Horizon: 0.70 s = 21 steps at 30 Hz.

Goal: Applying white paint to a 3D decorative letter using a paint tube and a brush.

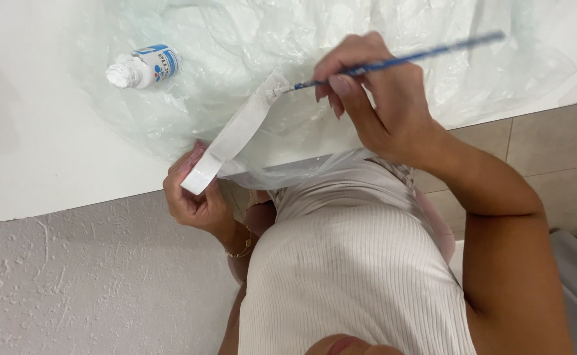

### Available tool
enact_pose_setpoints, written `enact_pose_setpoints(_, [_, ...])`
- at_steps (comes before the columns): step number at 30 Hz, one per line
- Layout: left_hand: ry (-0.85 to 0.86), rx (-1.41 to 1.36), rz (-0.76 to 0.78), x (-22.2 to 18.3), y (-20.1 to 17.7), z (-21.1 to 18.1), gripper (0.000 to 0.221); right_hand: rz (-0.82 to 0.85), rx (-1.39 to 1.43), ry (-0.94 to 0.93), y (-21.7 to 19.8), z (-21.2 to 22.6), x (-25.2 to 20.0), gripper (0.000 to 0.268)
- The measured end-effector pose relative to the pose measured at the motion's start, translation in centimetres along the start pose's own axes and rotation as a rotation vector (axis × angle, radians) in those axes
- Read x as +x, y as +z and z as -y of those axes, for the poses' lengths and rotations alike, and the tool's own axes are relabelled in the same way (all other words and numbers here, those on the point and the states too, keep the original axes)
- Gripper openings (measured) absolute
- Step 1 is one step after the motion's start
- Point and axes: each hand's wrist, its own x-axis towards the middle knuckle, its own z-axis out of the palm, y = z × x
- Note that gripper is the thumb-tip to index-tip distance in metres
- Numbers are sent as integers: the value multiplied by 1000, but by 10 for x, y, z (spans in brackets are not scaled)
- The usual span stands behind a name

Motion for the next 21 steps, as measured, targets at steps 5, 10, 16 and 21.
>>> enact_pose_setpoints(5, [-15,-38,-7,-1,1,0,17,1,-128,31,-11,-7,7,30])
enact_pose_setpoints(10, [-17,-40,-18,-1,1,1,20,12,-144,-37,-3,-23,11,44])
enact_pose_setpoints(16, [-31,-50,-15,0,2,-1,13,-51,-132,22,-6,-28,15,39])
enact_pose_setpoints(21, [-15,-30,-13,-2,1,3,16,-73,-145,117,-13,-9,20,42])
